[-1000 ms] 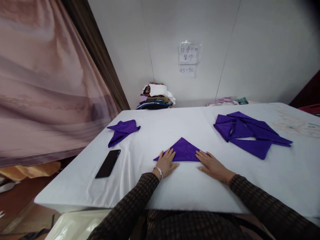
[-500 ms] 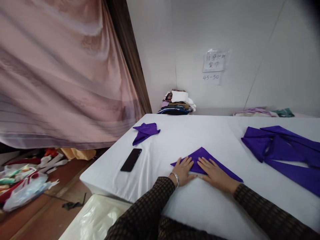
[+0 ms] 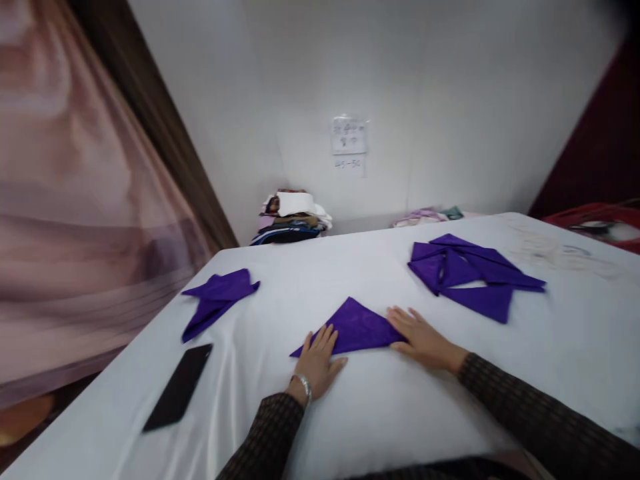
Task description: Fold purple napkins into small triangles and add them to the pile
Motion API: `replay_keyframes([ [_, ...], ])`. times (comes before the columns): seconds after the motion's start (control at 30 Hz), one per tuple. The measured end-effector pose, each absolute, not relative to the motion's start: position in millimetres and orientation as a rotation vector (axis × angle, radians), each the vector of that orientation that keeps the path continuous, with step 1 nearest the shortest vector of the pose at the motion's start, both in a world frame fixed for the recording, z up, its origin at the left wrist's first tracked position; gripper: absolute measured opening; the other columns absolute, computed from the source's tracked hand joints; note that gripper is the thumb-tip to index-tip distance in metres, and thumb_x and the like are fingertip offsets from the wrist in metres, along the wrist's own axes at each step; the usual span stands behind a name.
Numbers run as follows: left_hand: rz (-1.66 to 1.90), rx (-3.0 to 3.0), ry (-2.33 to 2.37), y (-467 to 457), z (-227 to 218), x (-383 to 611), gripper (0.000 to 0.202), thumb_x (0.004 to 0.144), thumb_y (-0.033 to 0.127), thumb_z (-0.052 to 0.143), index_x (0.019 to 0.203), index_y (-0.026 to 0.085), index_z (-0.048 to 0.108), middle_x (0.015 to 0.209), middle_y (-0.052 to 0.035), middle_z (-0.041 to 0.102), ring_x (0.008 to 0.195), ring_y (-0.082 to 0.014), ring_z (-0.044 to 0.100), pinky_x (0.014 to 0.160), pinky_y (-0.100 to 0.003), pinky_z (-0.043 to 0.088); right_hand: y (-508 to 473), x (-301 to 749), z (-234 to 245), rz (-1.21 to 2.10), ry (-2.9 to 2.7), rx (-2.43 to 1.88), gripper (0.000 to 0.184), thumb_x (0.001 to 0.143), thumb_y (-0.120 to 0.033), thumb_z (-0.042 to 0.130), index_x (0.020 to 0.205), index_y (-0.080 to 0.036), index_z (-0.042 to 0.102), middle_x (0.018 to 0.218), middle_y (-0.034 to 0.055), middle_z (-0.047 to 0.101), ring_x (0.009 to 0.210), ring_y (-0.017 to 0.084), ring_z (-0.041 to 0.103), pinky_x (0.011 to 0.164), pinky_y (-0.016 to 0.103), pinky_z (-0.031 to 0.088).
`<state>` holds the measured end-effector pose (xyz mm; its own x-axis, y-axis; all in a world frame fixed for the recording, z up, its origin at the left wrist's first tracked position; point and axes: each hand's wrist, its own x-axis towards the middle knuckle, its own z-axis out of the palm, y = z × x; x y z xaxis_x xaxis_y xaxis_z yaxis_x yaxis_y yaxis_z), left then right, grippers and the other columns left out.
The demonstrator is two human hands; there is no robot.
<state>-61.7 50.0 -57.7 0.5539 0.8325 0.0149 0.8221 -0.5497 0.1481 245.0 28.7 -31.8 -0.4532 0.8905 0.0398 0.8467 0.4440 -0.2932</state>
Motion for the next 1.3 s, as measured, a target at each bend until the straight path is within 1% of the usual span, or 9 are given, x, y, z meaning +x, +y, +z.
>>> replay_keyframes([
  [0.13, 0.133, 2.715, 1.428, 59.5, -67.2, -65.0, 0.066, 0.090, 0.058, 0.028, 0.141, 0.016, 0.034, 0.149, -0.0114, 0.030, 0.138, -0.0248, 0.025, 0.111, -0.052, 0.020, 40.8, 186.6, -14.6, 0.424, -2.616, -1.227, 0.075, 0.088, -0.062, 0.038, 0.144, -0.014, 0.029, 0.151, 0.0148, 0.023, 0.140, 0.025, 0.015, 0.113, 0.047, 0.008],
  [0.27, 0.117, 2.740, 1.451, 65.6, -75.6, -68.1, 0.064, 0.090, 0.055, 0.031, 0.140, 0.016, 0.036, 0.146, -0.0108, 0.034, 0.138, -0.0245, 0.027, 0.111, -0.051, 0.022, 64.6, 145.8, -23.4, 0.503, -2.669, -1.095, 0.074, 0.089, -0.061, 0.035, 0.143, -0.010, 0.030, 0.150, 0.0165, 0.025, 0.140, 0.026, 0.015, 0.113, 0.047, 0.008],
  [0.43, 0.134, 2.778, 1.453, 69.5, -81.6, -70.4, 0.061, 0.089, 0.051, 0.034, 0.140, 0.018, 0.037, 0.146, -0.0086, 0.034, 0.138, -0.0235, 0.027, 0.111, -0.050, 0.023, 80.9, 161.1, -37.1, 0.596, -2.633, -1.202, 0.072, 0.089, -0.060, 0.038, 0.143, -0.013, 0.031, 0.151, 0.0145, 0.025, 0.140, 0.024, 0.015, 0.113, 0.047, 0.006],
  [0.57, 0.112, 2.766, 1.471, 70.5, -82.2, -69.2, 0.063, 0.089, 0.051, 0.033, 0.141, 0.015, 0.035, 0.147, -0.0092, 0.032, 0.138, -0.0236, 0.025, 0.111, -0.051, 0.021, 68.8, 205.1, -34.4, 0.626, -2.524, -1.343, 0.071, 0.090, -0.060, 0.035, 0.144, -0.015, 0.029, 0.151, 0.0139, 0.024, 0.140, 0.024, 0.016, 0.113, 0.047, 0.004],
  [0.77, 0.135, 2.757, 1.451, 67.6, -77.6, -68.0, 0.063, 0.089, 0.052, 0.034, 0.141, 0.016, 0.035, 0.147, -0.0095, 0.033, 0.138, -0.0245, 0.026, 0.111, -0.052, 0.021, 33.5, 249.3, -30.1, 0.506, -2.390, -1.516, 0.075, 0.087, -0.061, 0.042, 0.144, -0.013, 0.029, 0.150, 0.0167, 0.025, 0.140, 0.027, 0.016, 0.112, 0.050, 0.007],
  [0.87, 0.146, 2.746, 1.444, 67.2, -75.3, -67.7, 0.063, 0.089, 0.052, 0.034, 0.140, 0.017, 0.036, 0.147, -0.0102, 0.033, 0.138, -0.0248, 0.026, 0.111, -0.052, 0.022, 19.4, 253.2, -34.8, 0.414, -2.433, -1.409, 0.068, 0.088, -0.051, 0.047, 0.143, -0.016, 0.032, 0.150, 0.0138, 0.028, 0.140, 0.025, 0.016, 0.113, 0.047, 0.008],
  [0.97, 0.163, 2.740, 1.438, 69.2, -71.9, -67.6, 0.059, 0.089, 0.050, 0.036, 0.139, 0.018, 0.039, 0.147, -0.0104, 0.035, 0.137, -0.0245, 0.028, 0.110, -0.052, 0.022, 14.2, 251.5, -42.9, 0.352, -2.505, -1.277, 0.050, 0.089, -0.027, 0.045, 0.137, -0.018, 0.043, 0.145, 0.0094, 0.039, 0.138, 0.022, 0.024, 0.112, 0.045, 0.015],
  [1.03, 0.145, 2.731, 1.430, 72.1, -68.7, -67.5, 0.057, 0.090, 0.048, 0.035, 0.138, 0.019, 0.039, 0.146, -0.0103, 0.035, 0.137, -0.0240, 0.028, 0.110, -0.052, 0.021, 16.2, 250.5, -48.1, 0.321, -2.526, -1.242, 0.050, 0.085, -0.015, 0.042, 0.135, -0.017, 0.046, 0.140, 0.0092, 0.046, 0.133, 0.021, 0.033, 0.110, 0.044, 0.022],
  [1.3, 0.069, 2.729, 1.386, 88.1, -58.6, -64.2, 0.056, 0.092, 0.046, 0.032, 0.139, 0.016, 0.038, 0.147, -0.0111, 0.033, 0.138, -0.0236, 0.027, 0.111, -0.053, 0.019, 32.9, 252.5, -56.3, 0.159, -2.505, -1.199, 0.047, 0.085, -0.006, 0.037, 0.129, -0.015, 0.051, 0.131, 0.0102, 0.055, 0.122, 0.019, 0.049, 0.101, 0.039, 0.037],
])
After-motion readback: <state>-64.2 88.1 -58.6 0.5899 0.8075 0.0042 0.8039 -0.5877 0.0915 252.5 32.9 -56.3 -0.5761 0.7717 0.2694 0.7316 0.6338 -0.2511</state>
